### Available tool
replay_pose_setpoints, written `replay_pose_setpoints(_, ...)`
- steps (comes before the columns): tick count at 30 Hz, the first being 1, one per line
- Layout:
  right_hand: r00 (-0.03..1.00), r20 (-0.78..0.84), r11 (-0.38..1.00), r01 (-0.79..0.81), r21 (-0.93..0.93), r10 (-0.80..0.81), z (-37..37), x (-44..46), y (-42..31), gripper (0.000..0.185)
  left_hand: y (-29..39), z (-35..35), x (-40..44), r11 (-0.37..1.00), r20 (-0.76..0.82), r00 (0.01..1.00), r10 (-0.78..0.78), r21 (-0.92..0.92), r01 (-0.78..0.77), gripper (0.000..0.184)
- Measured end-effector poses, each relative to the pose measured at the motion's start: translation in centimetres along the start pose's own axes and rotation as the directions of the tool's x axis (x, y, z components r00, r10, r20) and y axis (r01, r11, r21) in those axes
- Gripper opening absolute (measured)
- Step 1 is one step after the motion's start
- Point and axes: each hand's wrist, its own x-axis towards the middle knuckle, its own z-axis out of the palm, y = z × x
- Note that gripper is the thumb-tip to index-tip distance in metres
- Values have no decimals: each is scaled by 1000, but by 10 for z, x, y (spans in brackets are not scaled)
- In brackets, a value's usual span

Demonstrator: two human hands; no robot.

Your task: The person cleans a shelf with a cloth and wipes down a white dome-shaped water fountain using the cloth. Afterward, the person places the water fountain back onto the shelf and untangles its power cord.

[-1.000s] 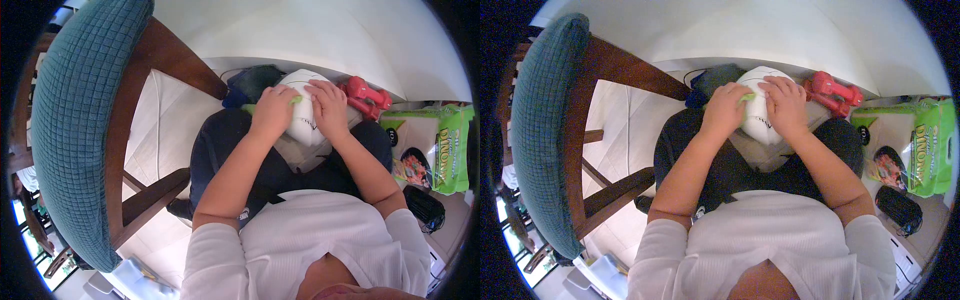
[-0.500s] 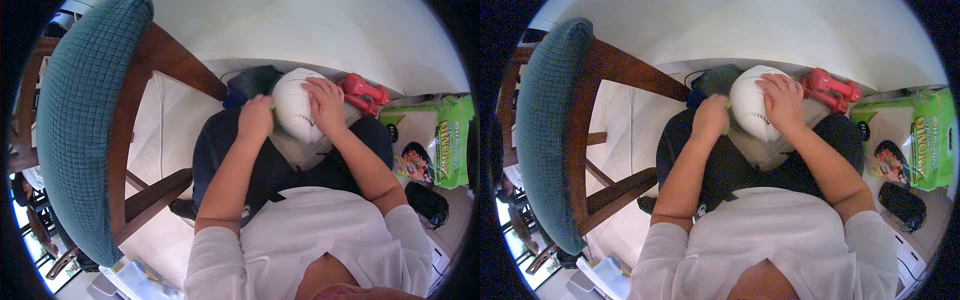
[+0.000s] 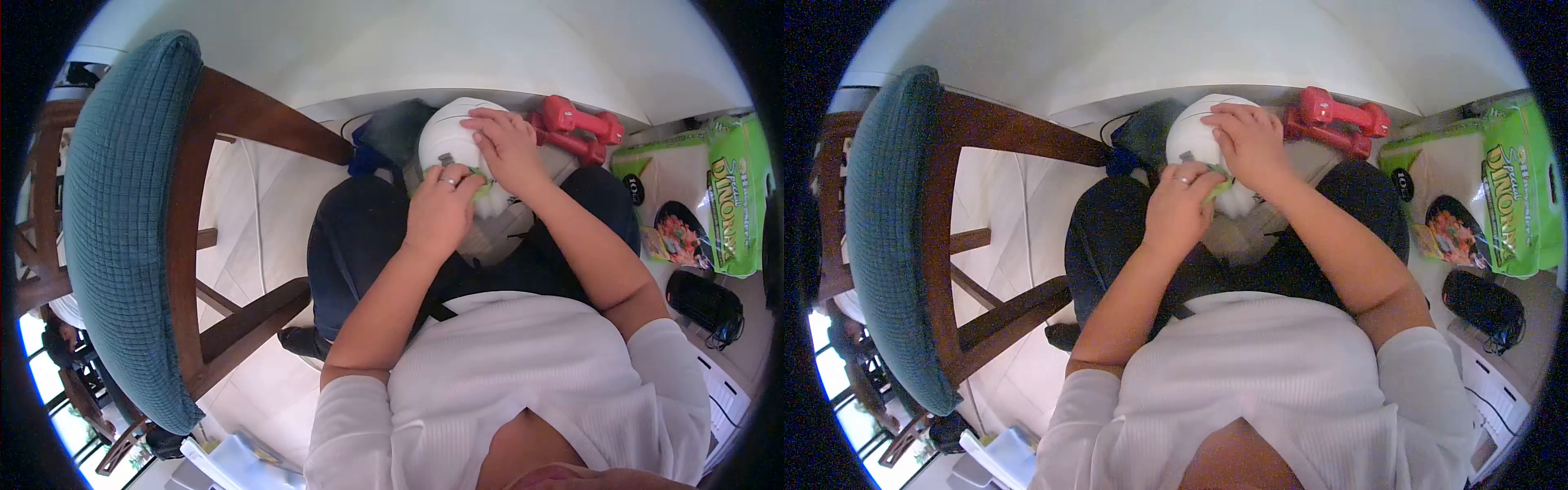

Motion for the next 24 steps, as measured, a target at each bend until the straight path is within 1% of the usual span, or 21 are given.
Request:
replay_pose_setpoints(4,997,-71,999,15,-39,-18,4,-4,-3,23,-21,-5,-7,990,-98,986,-136,25,139,29)
replay_pose_setpoints(7,996,-85,998,13,-59,-18,5,-4,-4,23,-17,-5,-7,994,-66,992,-106,20,108,31)
replay_pose_setpoints(10,996,-85,998,16,-54,-21,5,-5,-3,24,-5,0,2,998,-63,998,19,62,-15,31)
replay_pose_setpoints(13,996,-80,998,25,-54,-29,3,-4,-2,24,-8,-4,-2,996,-43,996,-80,-35,79,31)
replay_pose_setpoints(16,996,-90,997,16,-78,-23,4,-6,-5,24,-21,-6,-9,986,-63,984,-164,22,166,31)
replay_pose_setpoints(19,994,-104,996,13,-92,-23,8,-5,-4,24,-14,-7,-6,996,-96,992,-81,19,83,31)
replay_pose_setpoints(22,994,-101,996,25,-86,-34,6,-5,-4,24,-17,-6,-2,998,-69,996,-56,-19,55,28)
replay_pose_setpoints(24,996,-75,995,33,-89,-39,3,-5,-5,24,-20,-3,-4,995,-87,991,-99,-5,99,27)
